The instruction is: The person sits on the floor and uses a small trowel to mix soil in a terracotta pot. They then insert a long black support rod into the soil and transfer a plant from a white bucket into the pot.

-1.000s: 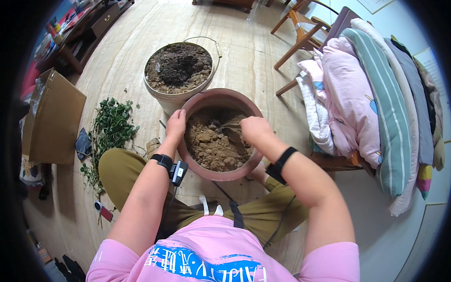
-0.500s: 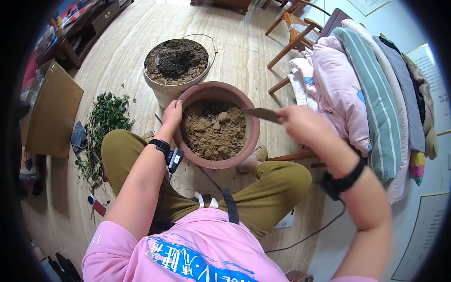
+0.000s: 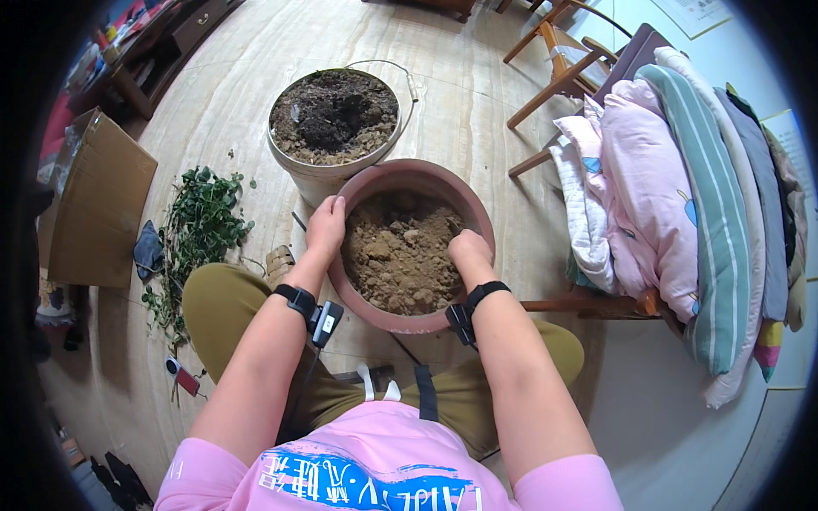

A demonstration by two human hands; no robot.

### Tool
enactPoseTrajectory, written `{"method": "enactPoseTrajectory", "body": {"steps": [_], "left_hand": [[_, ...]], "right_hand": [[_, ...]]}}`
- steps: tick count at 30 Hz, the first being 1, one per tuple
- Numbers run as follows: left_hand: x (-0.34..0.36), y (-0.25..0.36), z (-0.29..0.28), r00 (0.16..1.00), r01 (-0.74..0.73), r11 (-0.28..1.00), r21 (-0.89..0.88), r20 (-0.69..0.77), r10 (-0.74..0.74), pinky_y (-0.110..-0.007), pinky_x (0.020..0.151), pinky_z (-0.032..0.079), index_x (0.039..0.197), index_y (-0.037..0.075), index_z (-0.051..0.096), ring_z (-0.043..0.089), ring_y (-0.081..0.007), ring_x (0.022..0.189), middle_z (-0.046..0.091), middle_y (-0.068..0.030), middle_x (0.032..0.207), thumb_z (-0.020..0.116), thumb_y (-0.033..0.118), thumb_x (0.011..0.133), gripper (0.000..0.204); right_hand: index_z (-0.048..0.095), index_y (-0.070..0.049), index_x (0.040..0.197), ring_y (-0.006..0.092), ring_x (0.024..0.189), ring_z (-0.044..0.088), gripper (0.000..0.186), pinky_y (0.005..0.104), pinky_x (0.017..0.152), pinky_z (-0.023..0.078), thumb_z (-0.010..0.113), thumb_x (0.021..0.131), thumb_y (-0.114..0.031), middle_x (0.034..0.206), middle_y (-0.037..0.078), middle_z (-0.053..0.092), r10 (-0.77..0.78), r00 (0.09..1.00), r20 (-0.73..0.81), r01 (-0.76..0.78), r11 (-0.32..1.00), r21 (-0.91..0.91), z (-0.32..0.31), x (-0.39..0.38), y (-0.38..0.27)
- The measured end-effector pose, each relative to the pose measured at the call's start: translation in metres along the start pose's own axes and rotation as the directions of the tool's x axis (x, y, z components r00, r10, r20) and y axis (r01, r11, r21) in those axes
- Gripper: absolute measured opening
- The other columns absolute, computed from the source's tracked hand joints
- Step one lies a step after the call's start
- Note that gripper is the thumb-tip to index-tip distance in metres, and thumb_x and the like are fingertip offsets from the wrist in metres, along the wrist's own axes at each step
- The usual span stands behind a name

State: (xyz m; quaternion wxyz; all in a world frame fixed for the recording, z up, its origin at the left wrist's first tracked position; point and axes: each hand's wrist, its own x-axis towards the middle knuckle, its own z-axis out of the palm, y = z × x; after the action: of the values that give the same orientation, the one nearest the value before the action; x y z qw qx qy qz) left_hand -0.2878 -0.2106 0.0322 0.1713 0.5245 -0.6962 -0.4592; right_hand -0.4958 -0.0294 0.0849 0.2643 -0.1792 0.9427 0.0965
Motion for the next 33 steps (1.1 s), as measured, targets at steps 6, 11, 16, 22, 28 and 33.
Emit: {"method": "enactPoseTrajectory", "body": {"steps": [6,11,16,22,28,33], "left_hand": [[0.001,0.005,0.001,1.0,-0.005,1.0,0.014,-0.016,0.005,-0.047,0.089,0.048,0.121,0.017,0.062,0.062,-0.0388,0.106,0.068,-0.0173,0.111,0.042,0.045,0.098,0.041],[0.002,0.004,0.002,1.0,-0.01,0.999,0.042,-0.016,0.011,-0.048,0.089,0.048,0.121,0.017,0.062,0.063,-0.0386,0.105,0.068,-0.017,0.111,0.042,0.045,0.098,0.041],[0.002,0.003,0.001,1.0,-0.005,0.999,0.049,-0.03,0.007,-0.047,0.089,0.048,0.122,0.018,0.061,0.063,-0.0382,0.106,0.068,-0.0168,0.111,0.042,0.047,0.098,0.042],[0.0,0.005,0.0,1.0,-0.007,0.999,0.048,-0.029,0.009,-0.047,0.089,0.048,0.122,0.018,0.061,0.063,-0.0383,0.106,0.068,-0.0168,0.111,0.041,0.047,0.099,0.042],[0.0,0.002,0.0,0.998,-0.054,0.998,0.017,-0.032,0.055,-0.047,0.088,0.048,0.119,0.015,0.062,0.062,-0.0392,0.104,0.068,-0.0182,0.109,0.042,0.045,0.099,0.041],[-0.001,0.003,0.001,0.998,-0.057,0.998,-0.026,-0.03,0.056,-0.046,0.087,0.049,0.118,0.014,0.063,0.063,-0.0393,0.103,0.068,-0.0186,0.108,0.044,0.044,0.099,0.041]], "right_hand": [[0.066,-0.01,0.122,0.0315,0.121,0.059,0.034,0.0435,0.098,0.049,0.05,0.093,-0.015,0.128,0.015,0.063,-0.017,1.0,-0.005,0.017,1.0,0.01,0.003,0.003,-0.028],[0.065,-0.007,0.11,0.0355,0.105,0.066,0.029,0.0472,0.088,0.053,0.043,0.092,-0.013,0.109,0.021,0.068,-0.291,0.951,-0.101,0.288,0.957,-0.041,0.018,-0.028,-0.024],[0.062,-0.006,0.108,0.0367,0.096,0.068,0.025,0.0486,0.082,0.054,0.044,0.091,-0.011,0.097,0.02,0.07,-0.411,0.907,-0.094,0.402,0.91,-0.103,0.017,-0.072,-0.02],[0.062,-0.01,0.113,0.0376,0.097,0.066,0.027,0.0497,0.081,0.052,0.049,0.092,-0.021,0.101,0.02,0.069,-0.483,0.874,-0.042,0.476,0.872,-0.115,-0.035,-0.096,0.022],[0.068,-0.011,0.112,0.032,0.106,0.066,0.028,0.0448,0.086,0.054,0.051,0.091,-0.016,0.112,0.014,0.07,-0.268,0.959,-0.092,0.245,0.947,-0.206,-0.054,-0.02,0.02],[0.071,-0.01,0.114,0.0281,0.111,0.066,0.032,0.0406,0.09,0.054,0.05,0.092,-0.016,0.118,0.015,0.068,-0.184,0.981,-0.063,0.166,0.96,-0.225,-0.02,0.022,-0.022]]}}
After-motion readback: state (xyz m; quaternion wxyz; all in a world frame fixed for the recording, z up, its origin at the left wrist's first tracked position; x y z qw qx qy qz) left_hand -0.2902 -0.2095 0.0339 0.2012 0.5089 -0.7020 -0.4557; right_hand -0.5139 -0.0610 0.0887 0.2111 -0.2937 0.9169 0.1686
